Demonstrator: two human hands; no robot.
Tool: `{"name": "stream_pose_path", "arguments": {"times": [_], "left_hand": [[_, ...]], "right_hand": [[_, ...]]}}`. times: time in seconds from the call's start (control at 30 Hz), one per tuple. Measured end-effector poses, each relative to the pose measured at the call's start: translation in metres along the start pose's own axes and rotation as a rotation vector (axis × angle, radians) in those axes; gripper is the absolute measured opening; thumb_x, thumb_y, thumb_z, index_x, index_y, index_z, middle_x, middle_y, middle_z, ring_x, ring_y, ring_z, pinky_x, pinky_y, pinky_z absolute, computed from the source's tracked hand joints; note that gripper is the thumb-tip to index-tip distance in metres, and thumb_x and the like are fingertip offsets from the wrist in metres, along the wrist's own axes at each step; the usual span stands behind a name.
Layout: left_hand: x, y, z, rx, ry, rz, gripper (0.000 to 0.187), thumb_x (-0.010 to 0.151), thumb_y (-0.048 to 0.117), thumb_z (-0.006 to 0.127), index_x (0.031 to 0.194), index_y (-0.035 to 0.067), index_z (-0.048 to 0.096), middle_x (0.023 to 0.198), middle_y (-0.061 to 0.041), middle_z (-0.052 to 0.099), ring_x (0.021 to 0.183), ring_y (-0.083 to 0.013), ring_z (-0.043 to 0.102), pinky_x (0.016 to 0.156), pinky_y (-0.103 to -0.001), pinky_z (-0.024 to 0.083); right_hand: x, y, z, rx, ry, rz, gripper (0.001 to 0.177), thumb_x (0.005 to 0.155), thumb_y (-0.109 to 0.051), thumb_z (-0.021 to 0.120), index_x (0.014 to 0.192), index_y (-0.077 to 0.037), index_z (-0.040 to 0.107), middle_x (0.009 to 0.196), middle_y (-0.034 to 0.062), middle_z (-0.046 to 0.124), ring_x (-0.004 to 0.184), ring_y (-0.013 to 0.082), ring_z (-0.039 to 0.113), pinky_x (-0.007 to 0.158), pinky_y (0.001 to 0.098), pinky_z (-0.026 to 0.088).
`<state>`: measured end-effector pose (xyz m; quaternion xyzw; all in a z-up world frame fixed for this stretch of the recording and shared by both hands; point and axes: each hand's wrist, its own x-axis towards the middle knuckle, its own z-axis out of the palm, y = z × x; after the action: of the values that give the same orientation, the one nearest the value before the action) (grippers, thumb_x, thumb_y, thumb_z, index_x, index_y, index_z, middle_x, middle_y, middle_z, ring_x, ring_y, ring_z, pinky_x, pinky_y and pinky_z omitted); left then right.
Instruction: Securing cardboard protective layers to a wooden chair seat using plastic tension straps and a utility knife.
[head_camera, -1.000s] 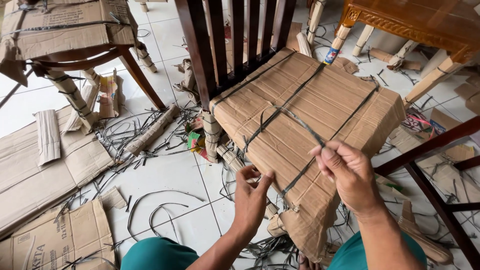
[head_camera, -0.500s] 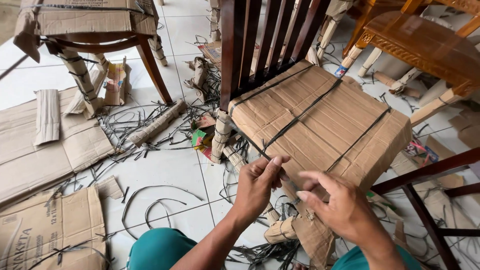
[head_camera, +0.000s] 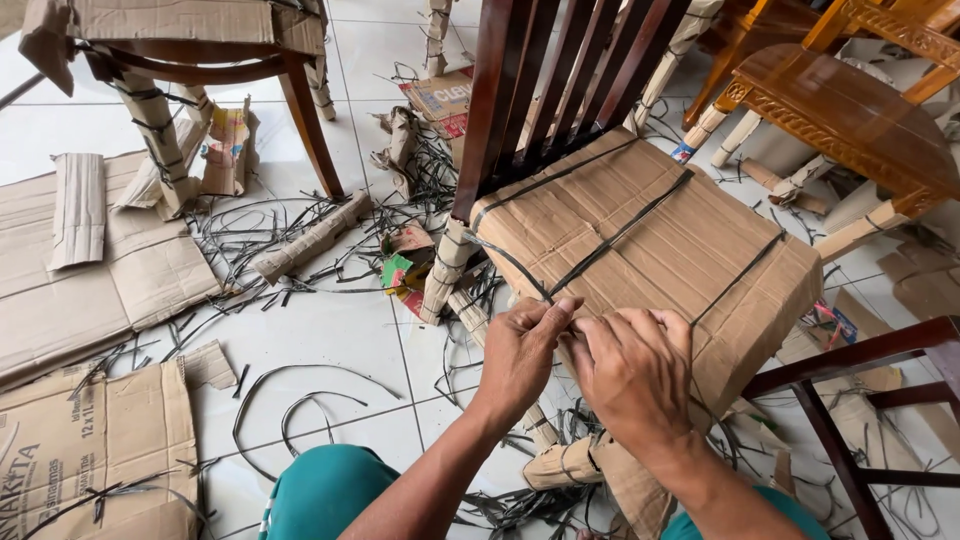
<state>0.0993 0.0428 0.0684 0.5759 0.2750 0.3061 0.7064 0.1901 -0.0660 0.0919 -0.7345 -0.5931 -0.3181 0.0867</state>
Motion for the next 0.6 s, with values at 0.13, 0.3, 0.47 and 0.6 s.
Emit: {"name": "stream_pose_path", "arguments": {"times": [0.13, 0.3, 0.47, 0.6], "left_hand": [[0.004, -0.001, -0.005, 0.028, 0.0, 0.003, 0.037, 0.094, 0.041, 0.062, 0.097, 0.011, 0.084, 0.088, -0.005, 0.076, 0.085, -0.0121, 0.068, 0.073, -0.026, 0.052], [0.011, -0.012, -0.009, 0.084, -0.059, -0.039, 0.064, 0.089, 0.056, 0.071, 0.129, 0.006, 0.07, 0.104, -0.015, 0.073, 0.078, -0.0219, 0.071, 0.075, -0.037, 0.055], [0.006, -0.007, -0.03, 0.149, -0.046, -0.149, 0.047, 0.092, 0.046, 0.067, 0.12, 0.01, 0.077, 0.094, -0.009, 0.077, 0.078, -0.018, 0.072, 0.075, -0.034, 0.055], [0.012, -0.015, -0.046, 0.178, -0.014, -0.137, 0.046, 0.094, 0.045, 0.065, 0.119, 0.008, 0.077, 0.095, -0.011, 0.079, 0.079, -0.0211, 0.075, 0.075, -0.035, 0.057]], "right_hand": [[0.0, 0.012, 0.025, 0.056, -0.08, -0.007, 0.006, 0.095, -0.018, 0.07, 0.091, -0.016, 0.067, 0.073, -0.0009, 0.067, 0.067, 0.0173, 0.06, 0.067, 0.0361, 0.045], [0.033, 0.03, 0.025, 0.338, -0.293, 0.454, 0.02, 0.095, -0.028, 0.059, 0.095, -0.014, 0.073, 0.076, 0.0156, 0.074, 0.083, 0.0458, 0.071, 0.072, 0.0604, 0.053], [0.066, 0.053, 0.046, 0.32, -0.32, 0.581, 0.019, 0.091, -0.031, 0.061, 0.087, -0.017, 0.072, 0.074, 0.0068, 0.074, 0.084, 0.0423, 0.072, 0.071, 0.0571, 0.054], [0.082, 0.066, 0.062, 0.37, -0.38, 0.671, 0.022, 0.086, -0.034, 0.06, 0.087, -0.019, 0.076, 0.072, 0.002, 0.073, 0.084, 0.0379, 0.072, 0.071, 0.0528, 0.054]]}}
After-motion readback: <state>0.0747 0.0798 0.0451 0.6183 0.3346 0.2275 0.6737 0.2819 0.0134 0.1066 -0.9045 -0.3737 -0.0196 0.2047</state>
